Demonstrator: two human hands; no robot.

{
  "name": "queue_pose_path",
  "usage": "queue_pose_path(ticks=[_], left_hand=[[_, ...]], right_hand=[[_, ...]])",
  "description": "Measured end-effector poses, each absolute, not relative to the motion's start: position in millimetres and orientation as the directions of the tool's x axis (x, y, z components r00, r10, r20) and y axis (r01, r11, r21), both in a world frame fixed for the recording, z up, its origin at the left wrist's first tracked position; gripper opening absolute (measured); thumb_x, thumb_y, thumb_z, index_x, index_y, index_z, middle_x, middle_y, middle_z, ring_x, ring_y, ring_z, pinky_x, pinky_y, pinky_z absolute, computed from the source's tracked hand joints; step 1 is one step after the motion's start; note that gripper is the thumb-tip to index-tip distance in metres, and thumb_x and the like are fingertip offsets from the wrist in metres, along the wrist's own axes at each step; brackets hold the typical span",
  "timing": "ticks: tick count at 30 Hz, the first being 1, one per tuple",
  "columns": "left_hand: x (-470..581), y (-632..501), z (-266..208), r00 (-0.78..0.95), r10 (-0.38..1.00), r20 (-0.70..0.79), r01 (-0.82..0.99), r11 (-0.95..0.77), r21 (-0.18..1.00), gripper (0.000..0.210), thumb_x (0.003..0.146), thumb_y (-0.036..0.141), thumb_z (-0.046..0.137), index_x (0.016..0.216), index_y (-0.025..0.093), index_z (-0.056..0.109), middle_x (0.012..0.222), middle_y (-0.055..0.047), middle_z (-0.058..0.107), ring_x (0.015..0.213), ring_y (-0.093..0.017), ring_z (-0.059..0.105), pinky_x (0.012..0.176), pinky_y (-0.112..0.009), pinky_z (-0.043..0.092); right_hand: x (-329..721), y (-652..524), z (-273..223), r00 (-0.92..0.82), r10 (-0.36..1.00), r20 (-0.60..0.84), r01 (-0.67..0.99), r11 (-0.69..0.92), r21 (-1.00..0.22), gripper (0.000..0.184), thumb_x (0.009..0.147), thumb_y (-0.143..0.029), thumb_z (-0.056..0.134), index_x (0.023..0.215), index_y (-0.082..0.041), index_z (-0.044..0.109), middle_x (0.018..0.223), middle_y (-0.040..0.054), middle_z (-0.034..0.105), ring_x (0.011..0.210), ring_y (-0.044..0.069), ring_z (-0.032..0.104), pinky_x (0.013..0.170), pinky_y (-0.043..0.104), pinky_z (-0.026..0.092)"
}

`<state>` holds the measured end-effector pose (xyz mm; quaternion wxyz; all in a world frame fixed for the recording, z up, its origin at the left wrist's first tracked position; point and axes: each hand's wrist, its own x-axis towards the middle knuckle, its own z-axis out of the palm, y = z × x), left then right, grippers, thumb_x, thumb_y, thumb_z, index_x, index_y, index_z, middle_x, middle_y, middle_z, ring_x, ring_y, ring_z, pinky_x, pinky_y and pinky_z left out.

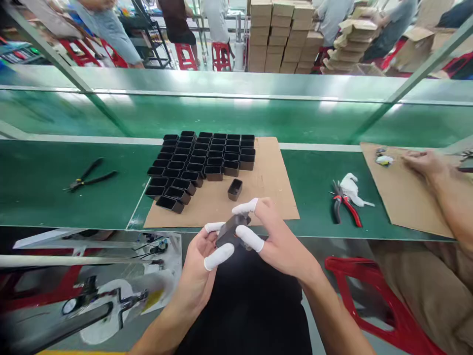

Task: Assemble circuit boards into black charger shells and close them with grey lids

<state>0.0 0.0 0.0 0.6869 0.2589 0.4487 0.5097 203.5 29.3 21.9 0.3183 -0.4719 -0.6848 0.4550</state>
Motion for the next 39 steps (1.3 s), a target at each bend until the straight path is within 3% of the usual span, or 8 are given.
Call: queue_pose_path(ticks=[8, 14, 16, 21, 25, 32, 39], left_hand=[[10, -1, 1, 0.01, 0.922, -0.387, -0.504, 0.339, 0.795, 0.055, 0.06, 0.023, 0.107, 0.106, 0.022, 0.078, 0.112, -0.004, 0.079, 0.112, -0.023, 0.074, 0.106, -0.034, 0.059], [19, 8, 4, -0.023, 0.926, -0.376, -0.537, 0.305, 0.786, 0.063, 0.059, 0.052, 0.109, 0.103, 0.019, 0.078, 0.107, -0.007, 0.078, 0.104, -0.024, 0.074, 0.099, -0.036, 0.06], [22, 9, 2, -0.03, 0.927, -0.374, -0.543, 0.299, 0.785, 0.065, 0.057, 0.053, 0.11, 0.104, 0.019, 0.078, 0.105, -0.007, 0.078, 0.1, -0.022, 0.073, 0.094, -0.033, 0.06], [29, -4, 6, -0.037, 0.925, -0.379, -0.559, 0.296, 0.775, 0.053, 0.071, 0.055, 0.103, 0.1, 0.019, 0.077, 0.1, -0.006, 0.074, 0.096, -0.021, 0.07, 0.09, -0.033, 0.06], [27, -17, 23, -0.005, 0.906, -0.423, -0.523, 0.358, 0.773, 0.058, 0.067, 0.058, 0.104, 0.1, 0.019, 0.079, 0.104, -0.01, 0.078, 0.096, -0.024, 0.073, 0.09, -0.037, 0.063], [25, -27, 35, 0.042, 0.885, -0.463, -0.539, 0.411, 0.735, 0.053, 0.066, 0.055, 0.107, 0.094, 0.019, 0.079, 0.099, -0.008, 0.08, 0.093, -0.025, 0.08, 0.083, -0.033, 0.067], [23, -30, 42, 0.087, 0.862, -0.5, -0.553, 0.459, 0.696, 0.048, 0.068, 0.048, 0.107, 0.091, 0.018, 0.077, 0.095, -0.007, 0.081, 0.084, -0.023, 0.081, 0.074, -0.029, 0.066]], right_hand=[[207, 37, 16, -0.39, 0.921, -0.001, 0.31, 0.13, -0.942, 0.033, 0.115, -0.05, 0.057, 0.146, -0.041, 0.064, 0.122, 0.0041, 0.058, 0.12, 0.025, 0.055, 0.108, 0.042, 0.053], [204, 39, 9, -0.35, 0.936, -0.036, 0.148, 0.017, -0.989, 0.035, 0.113, -0.053, 0.06, 0.144, -0.04, 0.067, 0.121, 0.0052, 0.057, 0.113, 0.024, 0.062, 0.092, 0.037, 0.061], [203, 41, 8, -0.344, 0.938, -0.051, 0.135, -0.004, -0.991, 0.035, 0.112, -0.055, 0.06, 0.14, -0.036, 0.069, 0.118, 0.0049, 0.059, 0.109, 0.023, 0.064, 0.09, 0.037, 0.062], [205, 49, 20, -0.366, 0.924, -0.113, 0.097, -0.083, -0.992, 0.035, 0.112, -0.058, 0.059, 0.124, -0.028, 0.073, 0.114, 0.0032, 0.07, 0.101, 0.021, 0.068, 0.091, 0.036, 0.059], [212, 50, 34, -0.421, 0.902, -0.097, 0.09, -0.065, -0.994, 0.042, 0.116, -0.059, 0.051, 0.116, -0.026, 0.075, 0.11, 0.0017, 0.074, 0.101, 0.019, 0.068, 0.093, 0.032, 0.054], [211, 44, 43, -0.461, 0.875, -0.151, 0.027, -0.156, -0.987, 0.054, 0.116, -0.067, 0.042, 0.113, -0.024, 0.074, 0.093, 0.0, 0.076, 0.074, 0.015, 0.067, 0.072, 0.028, 0.054], [208, 43, 43, -0.447, 0.873, -0.195, 0.034, -0.202, -0.979, 0.063, 0.115, -0.071, 0.038, 0.108, -0.021, 0.076, 0.092, 0.0013, 0.076, 0.075, 0.016, 0.068, 0.067, 0.027, 0.054]])
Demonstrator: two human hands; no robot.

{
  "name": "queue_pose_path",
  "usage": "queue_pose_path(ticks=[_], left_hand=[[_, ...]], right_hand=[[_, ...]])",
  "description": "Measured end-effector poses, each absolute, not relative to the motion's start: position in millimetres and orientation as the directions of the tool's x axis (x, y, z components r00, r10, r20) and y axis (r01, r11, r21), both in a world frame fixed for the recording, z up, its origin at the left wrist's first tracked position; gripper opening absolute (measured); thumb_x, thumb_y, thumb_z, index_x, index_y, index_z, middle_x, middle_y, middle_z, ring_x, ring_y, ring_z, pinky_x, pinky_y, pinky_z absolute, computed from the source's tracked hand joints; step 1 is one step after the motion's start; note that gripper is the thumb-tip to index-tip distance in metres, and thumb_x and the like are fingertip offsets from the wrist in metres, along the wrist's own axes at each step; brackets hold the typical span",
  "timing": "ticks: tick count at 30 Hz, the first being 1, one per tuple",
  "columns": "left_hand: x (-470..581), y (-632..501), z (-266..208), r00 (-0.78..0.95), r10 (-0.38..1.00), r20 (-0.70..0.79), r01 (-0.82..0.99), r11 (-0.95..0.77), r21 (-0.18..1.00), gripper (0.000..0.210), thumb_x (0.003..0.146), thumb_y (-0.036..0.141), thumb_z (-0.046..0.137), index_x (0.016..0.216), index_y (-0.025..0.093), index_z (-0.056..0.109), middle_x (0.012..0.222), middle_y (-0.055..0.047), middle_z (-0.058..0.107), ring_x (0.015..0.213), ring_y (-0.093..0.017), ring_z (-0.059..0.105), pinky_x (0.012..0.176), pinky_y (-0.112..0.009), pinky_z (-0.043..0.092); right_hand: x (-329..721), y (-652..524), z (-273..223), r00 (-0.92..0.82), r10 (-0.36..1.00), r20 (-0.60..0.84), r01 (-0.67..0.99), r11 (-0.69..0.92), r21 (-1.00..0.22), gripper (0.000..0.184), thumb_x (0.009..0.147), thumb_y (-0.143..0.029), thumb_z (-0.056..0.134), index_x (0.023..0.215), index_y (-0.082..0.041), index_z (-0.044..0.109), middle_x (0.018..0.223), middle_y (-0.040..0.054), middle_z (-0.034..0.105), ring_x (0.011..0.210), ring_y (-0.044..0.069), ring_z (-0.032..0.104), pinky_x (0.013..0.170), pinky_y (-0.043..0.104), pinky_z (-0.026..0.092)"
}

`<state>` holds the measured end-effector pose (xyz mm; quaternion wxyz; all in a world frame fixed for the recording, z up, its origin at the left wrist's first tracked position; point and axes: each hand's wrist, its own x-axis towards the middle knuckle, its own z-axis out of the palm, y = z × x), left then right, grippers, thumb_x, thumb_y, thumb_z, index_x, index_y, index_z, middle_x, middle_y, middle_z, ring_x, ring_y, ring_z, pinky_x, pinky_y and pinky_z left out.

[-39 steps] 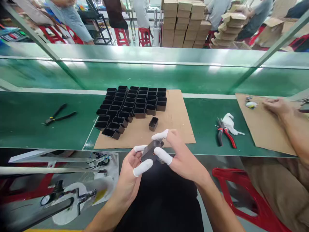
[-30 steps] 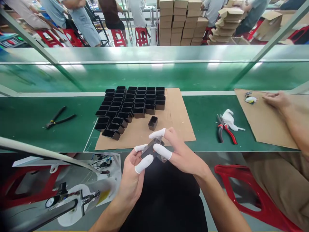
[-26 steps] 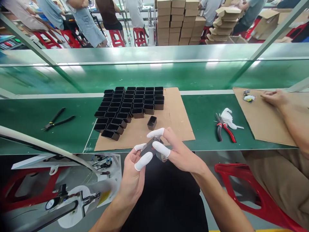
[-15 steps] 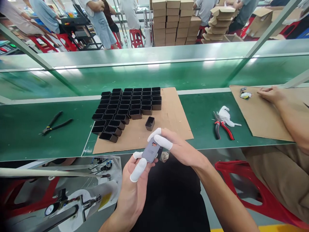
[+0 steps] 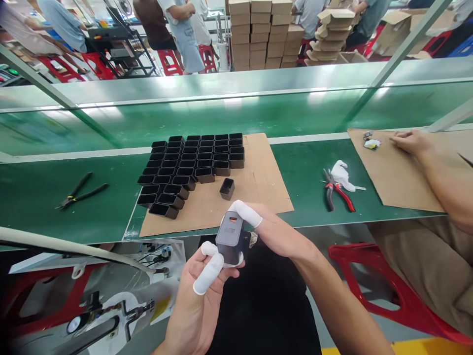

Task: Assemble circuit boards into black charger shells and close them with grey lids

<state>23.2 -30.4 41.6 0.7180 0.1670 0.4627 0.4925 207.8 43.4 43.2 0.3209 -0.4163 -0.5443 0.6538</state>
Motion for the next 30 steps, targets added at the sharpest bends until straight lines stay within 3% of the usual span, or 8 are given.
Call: queue_pose_path(ticks=[7, 10, 13, 17, 20, 24, 27, 30], left_hand=[[18, -30, 28, 0.02, 0.903, -0.43, -0.51, 0.379, 0.772, 0.04, 0.079, 0.048, 0.1, 0.085, 0.018, 0.074, 0.081, -0.002, 0.071, 0.074, -0.016, 0.071, 0.065, -0.024, 0.057], [14, -16, 12, -0.105, 0.919, -0.379, -0.492, 0.283, 0.824, 0.04, 0.082, 0.051, 0.096, 0.094, 0.02, 0.075, 0.083, -0.001, 0.069, 0.073, -0.013, 0.064, 0.066, -0.023, 0.055], [9, 5, 1, 0.094, 0.905, -0.416, -0.506, 0.403, 0.762, 0.054, 0.086, 0.064, 0.089, 0.111, 0.017, 0.077, 0.104, -0.01, 0.077, 0.088, -0.022, 0.074, 0.078, -0.033, 0.062], [5, 35, -4, 0.335, 0.883, -0.329, -0.477, 0.459, 0.749, 0.05, 0.088, 0.06, 0.089, 0.108, 0.016, 0.076, 0.099, -0.011, 0.079, 0.082, -0.022, 0.077, 0.081, -0.036, 0.063], [8, 55, -13, 0.312, 0.933, -0.18, -0.36, 0.291, 0.886, 0.045, 0.088, 0.048, 0.093, 0.119, 0.021, 0.074, 0.112, -0.008, 0.08, 0.093, -0.021, 0.078, 0.095, -0.037, 0.063], [19, 80, -30, 0.475, 0.879, -0.03, -0.129, 0.103, 0.986, 0.051, 0.096, 0.046, 0.084, 0.137, 0.023, 0.066, 0.132, -0.012, 0.078, 0.122, -0.028, 0.075, 0.114, -0.048, 0.056], [30, 97, -39, 0.548, 0.836, 0.017, -0.056, 0.017, 0.998, 0.046, 0.096, 0.046, 0.082, 0.132, 0.022, 0.067, 0.126, -0.01, 0.076, 0.119, -0.029, 0.073, 0.108, -0.045, 0.057], [37, 110, -45, 0.582, 0.811, 0.059, 0.051, -0.108, 0.993, 0.034, 0.092, 0.046, 0.085, 0.109, 0.021, 0.069, 0.111, -0.007, 0.071, 0.108, -0.027, 0.066, 0.099, -0.041, 0.055]], right_hand=[[209, 42, 34, -0.391, 0.9, -0.192, 0.006, -0.205, -0.979, 0.059, 0.117, -0.067, 0.035, 0.11, -0.024, 0.075, 0.095, 0.0018, 0.074, 0.081, 0.018, 0.068, 0.073, 0.029, 0.054], [208, 38, 19, -0.282, 0.957, -0.067, 0.017, -0.065, -0.998, 0.047, 0.118, -0.062, 0.038, 0.123, -0.028, 0.071, 0.112, 0.0042, 0.073, 0.098, 0.022, 0.069, 0.087, 0.034, 0.058], [202, 35, -4, -0.161, 0.969, 0.186, 0.124, 0.207, -0.97, 0.036, 0.117, -0.053, 0.046, 0.136, -0.029, 0.066, 0.134, 0.0103, 0.07, 0.124, 0.028, 0.067, 0.11, 0.046, 0.055], [190, 35, -38, -0.045, 0.923, 0.381, 0.232, 0.381, -0.895, 0.032, 0.106, -0.039, 0.072, 0.136, -0.029, 0.068, 0.146, 0.015, 0.068, 0.144, 0.036, 0.061, 0.126, 0.063, 0.046], [189, 39, -52, 0.103, 0.905, 0.412, 0.212, 0.384, -0.898, 0.033, 0.105, -0.038, 0.072, 0.136, -0.029, 0.065, 0.147, 0.0164, 0.065, 0.139, 0.035, 0.066, 0.124, 0.066, 0.049], [210, 51, -49, 0.187, 0.922, 0.338, 0.162, 0.311, -0.937, 0.051, 0.11, -0.041, 0.065, 0.158, -0.031, 0.051, 0.145, 0.0148, 0.071, 0.116, 0.029, 0.079, 0.108, 0.057, 0.063], [236, 61, -43, 0.137, 0.957, 0.257, 0.174, 0.232, -0.957, 0.041, 0.106, -0.046, 0.073, 0.141, -0.025, 0.07, 0.123, 0.0117, 0.083, 0.108, 0.028, 0.081, 0.102, 0.05, 0.067], [255, 69, -38, 0.093, 0.974, 0.207, 0.216, 0.183, -0.959, 0.035, 0.099, -0.049, 0.081, 0.123, -0.023, 0.081, 0.112, 0.0093, 0.085, 0.101, 0.026, 0.08, 0.097, 0.045, 0.067]])
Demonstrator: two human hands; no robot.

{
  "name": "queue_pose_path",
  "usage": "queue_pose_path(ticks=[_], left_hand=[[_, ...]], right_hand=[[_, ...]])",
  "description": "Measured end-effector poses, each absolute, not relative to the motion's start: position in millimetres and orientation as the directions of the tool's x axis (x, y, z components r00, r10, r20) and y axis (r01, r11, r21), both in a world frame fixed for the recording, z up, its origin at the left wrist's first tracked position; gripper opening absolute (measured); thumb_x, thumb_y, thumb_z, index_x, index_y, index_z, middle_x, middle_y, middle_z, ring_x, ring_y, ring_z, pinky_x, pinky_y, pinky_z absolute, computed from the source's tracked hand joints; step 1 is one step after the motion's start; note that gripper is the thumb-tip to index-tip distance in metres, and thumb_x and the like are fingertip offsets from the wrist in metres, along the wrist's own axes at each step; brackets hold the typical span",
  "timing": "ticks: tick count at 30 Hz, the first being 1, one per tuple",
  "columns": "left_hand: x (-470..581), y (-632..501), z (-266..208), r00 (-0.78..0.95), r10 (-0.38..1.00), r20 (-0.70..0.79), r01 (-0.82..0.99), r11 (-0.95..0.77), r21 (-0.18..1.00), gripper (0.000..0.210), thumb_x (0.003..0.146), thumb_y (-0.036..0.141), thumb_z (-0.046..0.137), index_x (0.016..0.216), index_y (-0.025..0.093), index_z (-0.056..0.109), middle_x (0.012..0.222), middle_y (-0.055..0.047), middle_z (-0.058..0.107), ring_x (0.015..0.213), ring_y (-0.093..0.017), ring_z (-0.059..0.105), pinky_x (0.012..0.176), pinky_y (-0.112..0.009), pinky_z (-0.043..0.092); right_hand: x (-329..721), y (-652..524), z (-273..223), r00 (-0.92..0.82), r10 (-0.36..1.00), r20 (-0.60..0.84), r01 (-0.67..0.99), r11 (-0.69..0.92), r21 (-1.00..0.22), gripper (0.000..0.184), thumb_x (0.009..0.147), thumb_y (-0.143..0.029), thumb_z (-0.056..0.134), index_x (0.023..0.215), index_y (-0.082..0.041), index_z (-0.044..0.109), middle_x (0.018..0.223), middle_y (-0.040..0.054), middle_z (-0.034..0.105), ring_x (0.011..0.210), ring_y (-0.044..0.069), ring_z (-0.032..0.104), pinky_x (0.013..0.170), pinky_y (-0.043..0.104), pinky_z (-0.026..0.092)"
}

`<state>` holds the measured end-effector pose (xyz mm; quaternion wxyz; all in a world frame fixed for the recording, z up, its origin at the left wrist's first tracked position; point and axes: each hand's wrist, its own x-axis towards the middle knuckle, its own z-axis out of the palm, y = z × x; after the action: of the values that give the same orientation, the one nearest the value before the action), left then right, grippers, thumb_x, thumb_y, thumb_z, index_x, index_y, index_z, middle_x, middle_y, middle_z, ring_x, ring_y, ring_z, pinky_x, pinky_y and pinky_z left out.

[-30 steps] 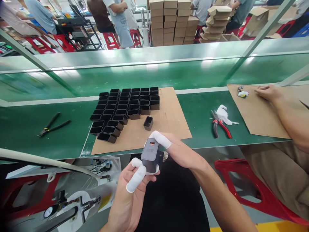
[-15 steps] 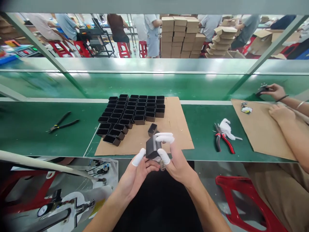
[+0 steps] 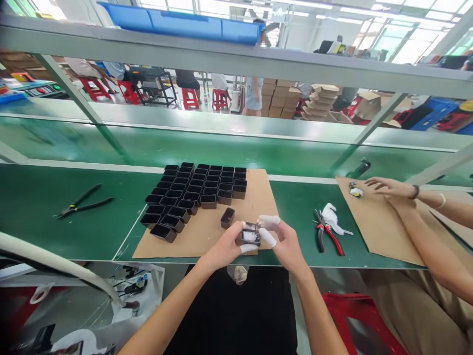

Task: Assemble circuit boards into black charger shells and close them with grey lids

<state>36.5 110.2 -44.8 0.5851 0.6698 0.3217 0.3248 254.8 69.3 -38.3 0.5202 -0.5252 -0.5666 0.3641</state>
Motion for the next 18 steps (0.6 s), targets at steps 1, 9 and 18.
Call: queue_pose_path(ticks=[1, 9, 18], left_hand=[[37, 113, -46, 0.594, 0.802, 0.069, 0.094, -0.154, 0.984, 0.031, 0.09, 0.043, 0.087, 0.101, 0.021, 0.068, 0.107, -0.006, 0.068, 0.106, -0.027, 0.062, 0.096, -0.041, 0.053], [36, 116, -53, 0.658, 0.75, 0.062, 0.343, -0.371, 0.863, 0.02, 0.096, 0.032, 0.08, 0.104, 0.023, 0.064, 0.114, -0.005, 0.062, 0.112, -0.029, 0.054, 0.1, -0.044, 0.044], [31, 114, -48, 0.632, 0.774, 0.041, 0.426, -0.391, 0.816, 0.014, 0.101, 0.032, 0.073, 0.107, 0.023, 0.064, 0.121, -0.006, 0.063, 0.117, -0.028, 0.057, 0.101, -0.042, 0.046]], right_hand=[[258, 71, -37, 0.076, 0.977, 0.197, 0.231, 0.175, -0.957, 0.034, 0.097, -0.05, 0.083, 0.119, -0.023, 0.082, 0.111, 0.009, 0.085, 0.099, 0.025, 0.08, 0.095, 0.044, 0.067], [260, 70, -39, -0.053, 0.975, 0.215, 0.304, 0.22, -0.927, 0.016, 0.089, -0.042, 0.091, 0.091, -0.026, 0.089, 0.111, 0.0109, 0.089, 0.105, 0.031, 0.084, 0.1, 0.047, 0.067], [231, 67, -69, 0.198, 0.924, 0.329, 0.286, 0.266, -0.921, 0.025, 0.085, -0.05, 0.092, 0.078, -0.028, 0.086, 0.091, 0.01, 0.089, 0.088, 0.035, 0.087, 0.082, 0.05, 0.073]])
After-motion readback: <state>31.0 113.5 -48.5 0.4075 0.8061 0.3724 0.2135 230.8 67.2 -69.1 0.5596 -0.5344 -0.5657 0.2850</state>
